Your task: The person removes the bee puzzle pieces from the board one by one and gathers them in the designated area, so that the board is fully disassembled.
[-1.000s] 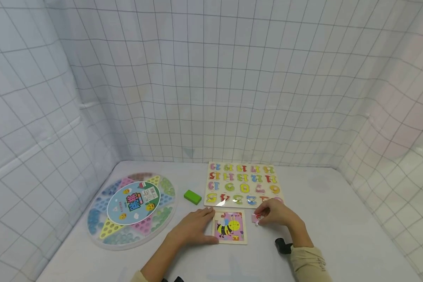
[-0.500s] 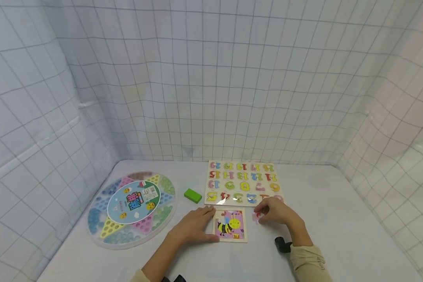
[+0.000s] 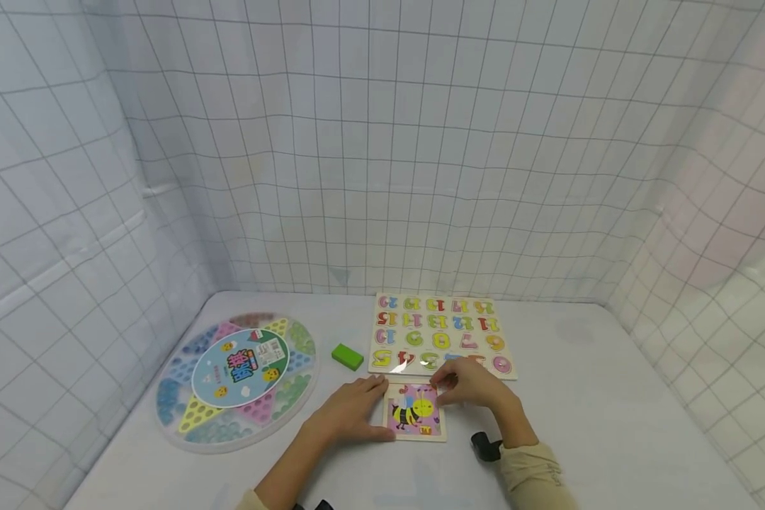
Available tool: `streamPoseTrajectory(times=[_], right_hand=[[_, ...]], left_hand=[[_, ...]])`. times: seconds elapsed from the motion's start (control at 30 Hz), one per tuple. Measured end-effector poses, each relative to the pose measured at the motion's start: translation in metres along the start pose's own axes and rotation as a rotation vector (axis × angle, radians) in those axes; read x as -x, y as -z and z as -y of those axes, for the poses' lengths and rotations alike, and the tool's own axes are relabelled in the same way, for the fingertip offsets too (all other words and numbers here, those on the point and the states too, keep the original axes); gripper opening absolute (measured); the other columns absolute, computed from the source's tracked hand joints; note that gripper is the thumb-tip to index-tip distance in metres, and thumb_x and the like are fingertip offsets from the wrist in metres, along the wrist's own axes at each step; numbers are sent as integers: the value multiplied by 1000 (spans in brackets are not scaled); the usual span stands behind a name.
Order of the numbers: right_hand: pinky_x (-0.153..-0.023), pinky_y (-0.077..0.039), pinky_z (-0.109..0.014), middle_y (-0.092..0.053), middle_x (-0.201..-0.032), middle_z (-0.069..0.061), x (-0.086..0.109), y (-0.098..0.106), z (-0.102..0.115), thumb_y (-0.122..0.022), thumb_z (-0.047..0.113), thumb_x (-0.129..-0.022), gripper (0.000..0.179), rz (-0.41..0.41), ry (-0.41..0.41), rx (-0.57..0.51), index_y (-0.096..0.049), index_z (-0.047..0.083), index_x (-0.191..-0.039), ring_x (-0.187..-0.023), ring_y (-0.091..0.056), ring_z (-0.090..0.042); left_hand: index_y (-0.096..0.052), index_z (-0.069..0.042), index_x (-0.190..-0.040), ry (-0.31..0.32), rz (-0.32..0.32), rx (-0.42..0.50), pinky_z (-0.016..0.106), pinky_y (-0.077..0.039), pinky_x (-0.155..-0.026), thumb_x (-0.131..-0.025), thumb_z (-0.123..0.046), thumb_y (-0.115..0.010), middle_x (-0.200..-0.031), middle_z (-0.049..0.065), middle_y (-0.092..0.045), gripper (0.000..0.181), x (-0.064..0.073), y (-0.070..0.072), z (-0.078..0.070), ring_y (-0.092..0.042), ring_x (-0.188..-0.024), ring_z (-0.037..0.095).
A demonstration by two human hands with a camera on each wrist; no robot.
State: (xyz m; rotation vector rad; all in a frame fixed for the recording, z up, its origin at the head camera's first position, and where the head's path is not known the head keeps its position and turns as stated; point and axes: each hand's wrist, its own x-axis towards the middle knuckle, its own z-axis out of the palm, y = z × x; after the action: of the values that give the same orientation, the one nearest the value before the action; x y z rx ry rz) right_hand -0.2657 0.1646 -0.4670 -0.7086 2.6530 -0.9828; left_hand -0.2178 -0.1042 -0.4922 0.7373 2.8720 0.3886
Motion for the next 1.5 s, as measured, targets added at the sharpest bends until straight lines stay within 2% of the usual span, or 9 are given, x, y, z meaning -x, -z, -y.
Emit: streamPoseTrajectory(times=[0.27,0.43,0.57,0.77,1.0,1.23,1.5], right_hand=[[-69,-50,-21,-66,-90,2,-19,-13,14,-83,15,-76,23,30,51,6,-75,9,-96,-80,-57,-11],[-70,-50,-23,-63,-88,4,-25,-21,15,-81,15,-78,17,35,27,24,-75,13,-93,-80,-56,-12],[-70,-50,-24,-62,-87,4,-25,-22,19,-80,13,-78,15,30,0,39,-75,13,-92,-79,-55,-12],[-67,-51,-23,-63,-86,3,-25,-20,25,-80,11,-78,13,15,6,61,-76,10,-91,-77,-56,-11],[-68,-50,-22,-63,-85,4,-26,-23,21,-80,12,-78,13,35,-2,60,-74,14,-89,-76,-55,-11],[-67,-50,-25,-63,-84,2,-25,-21,26,-80,8,-77,16,22,8,63,-71,12,-90,-76,-55,-13],[-64,-50,-22,-63,-84,2,-25,-22,32,-80,6,-76,18,36,4,102,-74,9,-92,-73,-55,-11]], left_hand=[[-42,-9,-147,-8,-8,13,50,-38,-114,-76,-72,-64,-154,7,-42,97,0,2,-1,-41,-141,30],[-42,-10,-148,-3,-1,5,49,-38,-114,-75,-74,-63,-154,7,-42,99,0,2,-1,-42,-141,30],[-42,-11,-148,1,2,2,49,-37,-114,-75,-75,-62,-154,6,-42,99,0,4,-1,-41,-141,30],[-42,-10,-147,1,-1,9,49,-38,-114,-76,-72,-64,-154,7,-42,98,-1,6,-3,-41,-141,30],[-42,-11,-148,12,21,3,48,-37,-114,-75,-74,-63,-154,6,-42,99,0,4,-1,-41,-141,30],[-42,-10,-148,0,2,-2,48,-37,-115,-75,-74,-63,-154,7,-42,99,0,3,-1,-41,-141,30],[-43,-9,-147,-14,-2,-9,48,-37,-114,-76,-72,-64,-153,8,-43,97,2,5,-2,-42,-140,31]])
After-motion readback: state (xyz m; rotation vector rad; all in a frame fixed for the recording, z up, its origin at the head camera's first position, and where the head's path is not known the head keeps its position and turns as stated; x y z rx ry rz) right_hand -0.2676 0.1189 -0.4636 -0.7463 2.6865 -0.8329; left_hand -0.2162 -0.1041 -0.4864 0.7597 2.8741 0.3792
